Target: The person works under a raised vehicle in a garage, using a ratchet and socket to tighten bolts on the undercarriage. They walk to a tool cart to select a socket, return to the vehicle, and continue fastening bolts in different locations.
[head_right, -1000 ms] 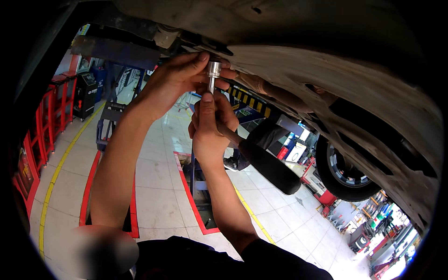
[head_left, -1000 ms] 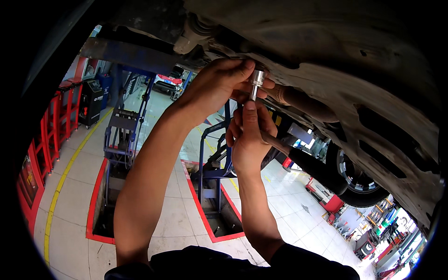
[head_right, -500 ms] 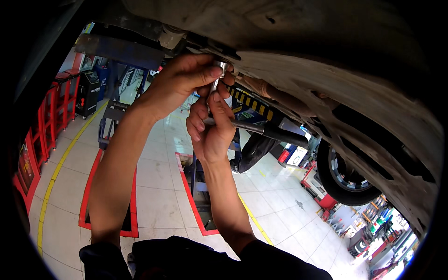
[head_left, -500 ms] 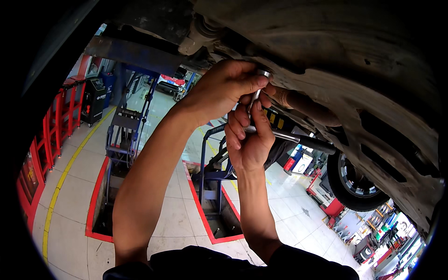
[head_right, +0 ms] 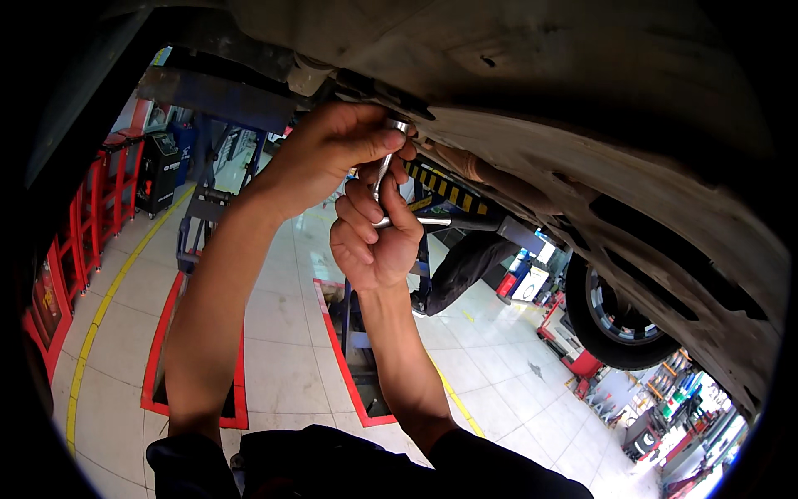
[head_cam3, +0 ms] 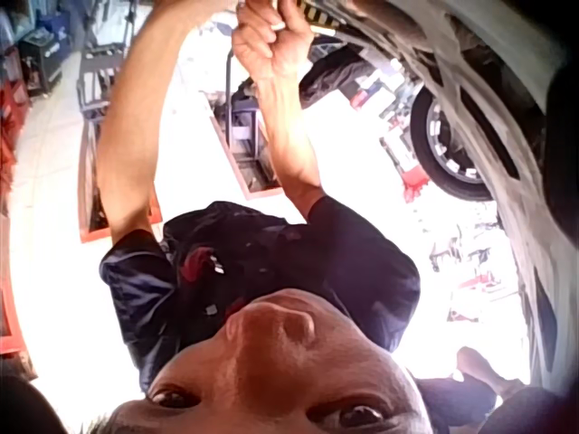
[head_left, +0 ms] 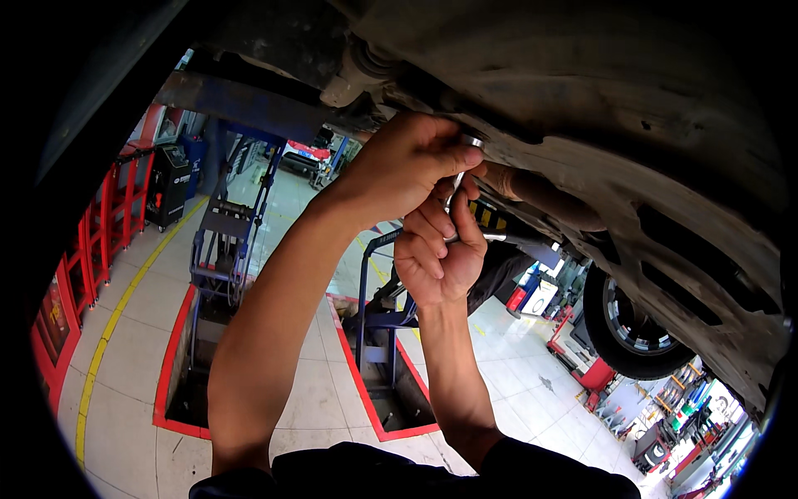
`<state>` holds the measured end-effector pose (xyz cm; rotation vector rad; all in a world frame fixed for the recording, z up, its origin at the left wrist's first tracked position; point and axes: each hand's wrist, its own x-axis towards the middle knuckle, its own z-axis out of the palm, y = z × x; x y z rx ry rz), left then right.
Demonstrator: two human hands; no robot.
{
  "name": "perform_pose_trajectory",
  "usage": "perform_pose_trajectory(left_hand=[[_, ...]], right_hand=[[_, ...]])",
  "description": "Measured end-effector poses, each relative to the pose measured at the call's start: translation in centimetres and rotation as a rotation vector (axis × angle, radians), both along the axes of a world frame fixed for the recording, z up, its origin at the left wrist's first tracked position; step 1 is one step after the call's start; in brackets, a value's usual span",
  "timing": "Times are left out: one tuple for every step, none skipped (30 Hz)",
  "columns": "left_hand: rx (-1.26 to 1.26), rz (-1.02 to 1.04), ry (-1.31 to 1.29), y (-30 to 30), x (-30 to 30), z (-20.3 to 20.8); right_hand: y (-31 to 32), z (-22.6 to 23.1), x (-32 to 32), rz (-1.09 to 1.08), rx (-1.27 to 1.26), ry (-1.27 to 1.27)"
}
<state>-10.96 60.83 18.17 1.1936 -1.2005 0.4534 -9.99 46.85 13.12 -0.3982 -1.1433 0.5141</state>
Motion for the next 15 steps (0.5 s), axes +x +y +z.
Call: perform_pose_trajectory(left_hand=[[0.004, -0.001, -0.004, 0.0, 0.0, 0.0], [0.006, 0.001, -0.008, 0.0, -0.1, 0.1], [0.010, 0.003, -0.011, 0.0, -0.1, 0.1], [-0.005, -0.011, -0.017, 0.0, -0.2, 0.2], [-0.019, -0.025, -0.019, -0.2, -0.2, 0.2], [-0.034, -0.040, -0.020, -0.3, -0.2, 0.2], [-0.018, 0.017, -0.003, -0.1, -0.5, 0.1], [-0.002, 0.076, 0.010, 0.3, -1.0, 0.1], [0.015, 0.135, 0.023, 0.6, -1.3, 0.1], [0.023, 0.121, 0.017, 0.6, -1.1, 0.1], [0.029, 0.103, 0.011, 0.5, -0.9, 0.1], [0.034, 0.085, 0.006, 0.4, -0.7, 0.1], [0.011, 0.065, -0.007, 0.3, -0.7, 0.2], [0.011, 0.071, -0.006, 0.2, -0.5, 0.2], [0.010, 0.077, -0.006, 0.1, -0.3, 0.1]], right_hand=[[-0.1, 0.0, 0.0, 0.027, 0.002, 0.023], [0.0, 0.0, 0.0, 0.057, 0.004, 0.046], [0.1, 0.1, -0.3, 0.031, -0.002, 0.061], [0.5, 0.1, -0.9, -0.305, -0.001, -0.072], [0.8, 0.0, -1.5, -0.642, 0.000, -0.202], [1.2, -0.2, -1.8, -0.978, 0.000, -0.333], [2.0, -0.5, -1.6, -1.303, 0.014, -0.408], [2.6, -0.8, -1.3, -1.413, -0.026, -0.497], [2.6, -0.9, -1.3, -1.254, 0.009, -0.382], [2.7, -1.1, -1.3, -1.091, 0.042, -0.269], [2.4, -1.1, -1.6, -1.020, 0.043, -0.236], [1.9, -0.9, -1.8, -0.948, 0.045, -0.202], [1.6, -0.8, -1.8, -0.903, 0.008, -0.216], [1.3, -0.7, -1.6, -0.835, 0.003, -0.211], [1.1, -0.7, -1.3, -0.766, -0.003, -0.207]])
